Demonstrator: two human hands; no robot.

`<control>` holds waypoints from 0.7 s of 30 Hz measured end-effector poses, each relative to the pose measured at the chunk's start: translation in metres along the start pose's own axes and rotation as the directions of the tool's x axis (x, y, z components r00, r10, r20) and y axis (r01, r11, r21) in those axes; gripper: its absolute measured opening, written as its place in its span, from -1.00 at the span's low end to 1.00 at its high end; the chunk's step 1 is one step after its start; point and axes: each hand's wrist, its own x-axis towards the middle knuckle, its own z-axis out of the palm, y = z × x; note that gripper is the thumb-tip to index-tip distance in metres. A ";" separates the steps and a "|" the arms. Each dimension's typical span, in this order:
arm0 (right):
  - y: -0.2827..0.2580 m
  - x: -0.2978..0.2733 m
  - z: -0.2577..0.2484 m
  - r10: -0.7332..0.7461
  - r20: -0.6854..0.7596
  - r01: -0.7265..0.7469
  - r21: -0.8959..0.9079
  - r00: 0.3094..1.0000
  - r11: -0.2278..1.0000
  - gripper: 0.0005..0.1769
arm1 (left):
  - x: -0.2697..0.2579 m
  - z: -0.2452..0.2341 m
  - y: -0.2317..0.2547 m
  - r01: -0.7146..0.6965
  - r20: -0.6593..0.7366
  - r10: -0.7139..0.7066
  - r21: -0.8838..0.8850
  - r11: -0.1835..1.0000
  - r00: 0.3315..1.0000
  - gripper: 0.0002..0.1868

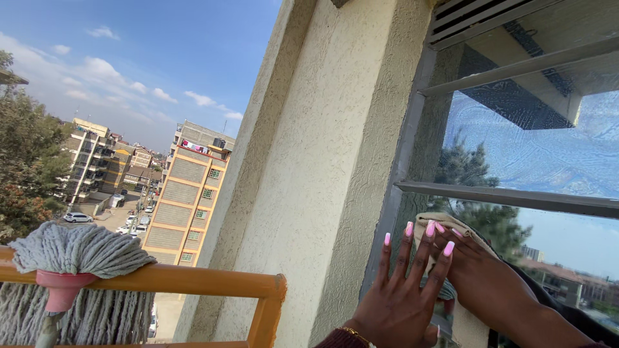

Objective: The person wipes a window pane with a cloth, then rinses and wrings the cloth in a green basin of water, and resumes wiping the same window area. The person handles the cloth and basin while cleaning the window on a balcony.

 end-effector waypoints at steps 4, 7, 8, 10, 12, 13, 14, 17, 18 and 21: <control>0.004 0.000 0.018 -0.118 0.073 0.100 0.216 0.990 0.971 -0.41 | 0.007 0.006 0.001 -0.036 -0.159 0.048 0.077 0.996 0.986 0.08; 0.016 0.000 0.055 -0.234 0.088 0.231 0.048 0.968 0.972 -0.51 | 0.014 0.002 0.002 -0.080 -0.090 0.071 -0.107 0.991 0.993 0.09; 0.021 0.000 0.071 -0.267 0.100 0.272 -0.036 0.958 0.962 -0.52 | 0.018 0.000 0.003 -0.088 -0.099 0.082 -0.057 0.994 0.992 0.06; 0.040 0.001 0.098 -0.322 -0.094 0.317 -0.070 0.942 0.946 -0.42 | 0.027 -0.006 0.007 -0.093 -0.125 0.092 0.000 0.996 0.988 0.03; 0.060 -0.002 0.111 -0.322 -0.283 0.290 -0.151 0.903 0.945 -0.33 | 0.036 -0.015 0.010 -0.088 -0.160 0.089 0.014 0.996 0.983 0.02; 0.071 -0.008 0.109 -0.305 -0.374 0.241 -0.208 0.876 0.948 -0.30 | 0.041 -0.022 0.011 -0.079 -0.142 0.083 0.030 0.996 0.986 0.05; 0.081 -0.020 0.102 -0.290 -0.456 0.186 -0.260 0.841 0.948 -0.27 | 0.047 -0.028 0.015 -0.072 -0.124 0.077 0.040 0.997 0.989 0.08; 0.110 -0.054 0.050 -0.143 -0.384 0.011 -0.325 0.912 0.946 -0.19 | 0.070 -0.047 0.027 -0.086 -0.148 0.087 0.010 0.996 0.985 0.14; 0.116 -0.064 0.029 -0.115 -0.458 -0.059 -0.349 0.881 0.935 -0.15 | 0.078 -0.052 0.031 -0.098 -0.170 0.095 -0.008 0.995 0.981 0.16; 0.137 -0.094 -0.029 -0.095 -0.680 -0.204 -0.346 0.727 0.916 -0.06 | 0.104 -0.062 0.046 -0.098 -0.106 0.096 -0.016 0.995 0.990 0.25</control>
